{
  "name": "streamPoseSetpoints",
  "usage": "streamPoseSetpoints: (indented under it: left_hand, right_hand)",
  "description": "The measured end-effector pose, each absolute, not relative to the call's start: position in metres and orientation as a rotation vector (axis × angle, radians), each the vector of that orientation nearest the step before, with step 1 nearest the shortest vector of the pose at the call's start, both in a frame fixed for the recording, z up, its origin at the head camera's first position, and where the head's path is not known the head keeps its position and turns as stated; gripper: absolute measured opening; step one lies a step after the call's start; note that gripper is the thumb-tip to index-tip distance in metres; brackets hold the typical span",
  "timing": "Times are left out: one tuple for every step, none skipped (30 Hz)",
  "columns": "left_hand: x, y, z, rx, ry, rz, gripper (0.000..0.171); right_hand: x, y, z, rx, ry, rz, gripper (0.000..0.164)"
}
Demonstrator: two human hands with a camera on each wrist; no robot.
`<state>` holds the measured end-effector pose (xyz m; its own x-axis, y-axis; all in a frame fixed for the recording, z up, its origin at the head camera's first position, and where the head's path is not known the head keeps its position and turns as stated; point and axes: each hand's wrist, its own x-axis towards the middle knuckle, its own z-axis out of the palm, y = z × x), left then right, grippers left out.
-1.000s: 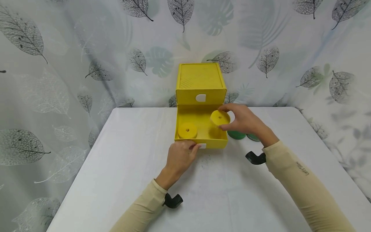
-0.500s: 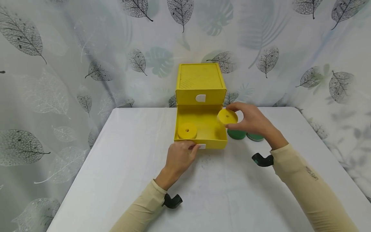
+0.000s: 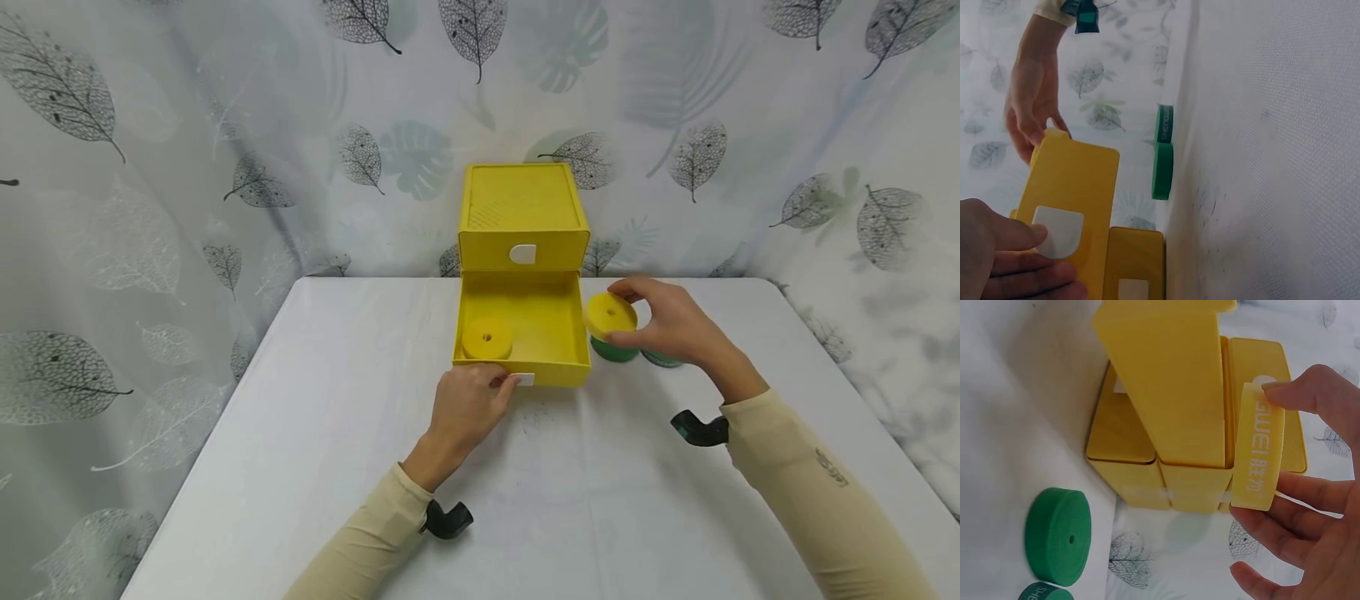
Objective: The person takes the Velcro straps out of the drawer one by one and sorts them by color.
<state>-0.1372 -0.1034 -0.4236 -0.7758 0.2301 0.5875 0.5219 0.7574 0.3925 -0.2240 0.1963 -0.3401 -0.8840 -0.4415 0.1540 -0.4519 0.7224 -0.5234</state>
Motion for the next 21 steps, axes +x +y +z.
streamPoseSetpoints:
  left_hand:
    - [-0.137, -0.103, -0.424, -0.567, -2.436, -0.755, 0.016]
    - [-0.137, -0.103, -0.423, -0.569, -2.436, -0.755, 0.017]
    - [-0.137, -0.103, -0.424, -0.572, -2.436, -0.755, 0.017]
    - [-0.137, -0.103, -0.424, -0.572, -2.435, -0.753, 0.017]
    - [-0.137, -0.103, -0.424, -0.572, -2.434, -0.751, 0.017]
    - [-0.137, -0.103, -0.424, -0.574, -2.433, -0.748, 0.017]
    - [-0.137, -0.103, -0.423, -0.573, -2.432, -0.746, 0.016]
    - [-0.138, -0.103, -0.423, -0.572, -2.433, -0.742, 0.016]
    - [-0.138, -0.103, -0.423, -0.572, -2.432, -0.740, 0.016]
    - [-0.137, -0.103, -0.423, -0.571, -2.432, -0.742, 0.016]
    - [-0.137, -0.104, -0.423, -0.571, -2.432, -0.744, 0.016]
    - [-0.138, -0.104, -0.423, -0.573, -2.433, -0.748, 0.016]
    - [-0.138, -0.104, -0.423, -0.574, -2.434, -0.751, 0.016]
    - [-0.138, -0.104, -0.423, -0.576, -2.433, -0.755, 0.016]
    - [-0.138, -0.104, -0.423, -0.578, -2.432, -0.758, 0.016]
    - [-0.138, -0.104, -0.423, -0.578, -2.434, -0.756, 0.016]
    - [-0.138, -0.104, -0.423, -0.580, -2.436, -0.757, 0.017]
    - [-0.137, -0.104, -0.423, -0.581, -2.438, -0.756, 0.017]
    - [-0.137, -0.104, -0.423, -0.580, -2.440, -0.753, 0.017]
    - [-0.137, -0.103, -0.423, -0.579, -2.442, -0.750, 0.017]
    - [-0.137, -0.103, -0.423, -0.577, -2.444, -0.744, 0.017]
  right_hand:
    - [-0.224, 0.197, -0.342, 0.752, -2.900, 0.889, 0.067]
    - [-0.223, 0.198, -0.343, 0.754, -2.902, 0.887, 0.067]
    - [-0.223, 0.198, -0.344, 0.757, -2.901, 0.890, 0.067]
    - [-0.223, 0.199, -0.346, 0.761, -2.899, 0.894, 0.067]
    - [-0.223, 0.200, -0.347, 0.763, -2.896, 0.896, 0.067]
    - [-0.223, 0.200, -0.348, 0.765, -2.894, 0.899, 0.067]
    - [-0.223, 0.200, -0.349, 0.766, -2.891, 0.902, 0.067]
    - [-0.223, 0.200, -0.349, 0.766, -2.889, 0.903, 0.067]
    - [-0.223, 0.200, -0.349, 0.764, -2.890, 0.902, 0.067]
    - [-0.223, 0.200, -0.350, 0.759, -2.897, 0.898, 0.067]
    - [-0.223, 0.201, -0.350, 0.752, -2.908, 0.895, 0.067]
    - [-0.223, 0.201, -0.350, 0.745, -2.922, 0.891, 0.067]
    - [-0.223, 0.201, -0.351, 0.738, -2.935, 0.886, 0.066]
    - [-0.223, 0.201, -0.351, 0.728, -2.953, 0.881, 0.066]
    - [-0.223, 0.201, -0.351, 0.720, -2.970, 0.877, 0.066]
    - [-0.224, 0.201, -0.351, 0.712, -2.985, 0.875, 0.066]
    - [-0.224, 0.201, -0.352, 0.706, -2.998, 0.873, 0.066]
    - [-0.224, 0.201, -0.352, 0.699, -3.010, 0.873, 0.067]
    - [-0.224, 0.201, -0.353, 0.694, -3.020, 0.874, 0.068]
    - [-0.224, 0.202, -0.354, 0.689, -3.029, 0.877, 0.068]
    - [-0.224, 0.202, -0.355, 0.689, -3.036, 0.880, 0.069]
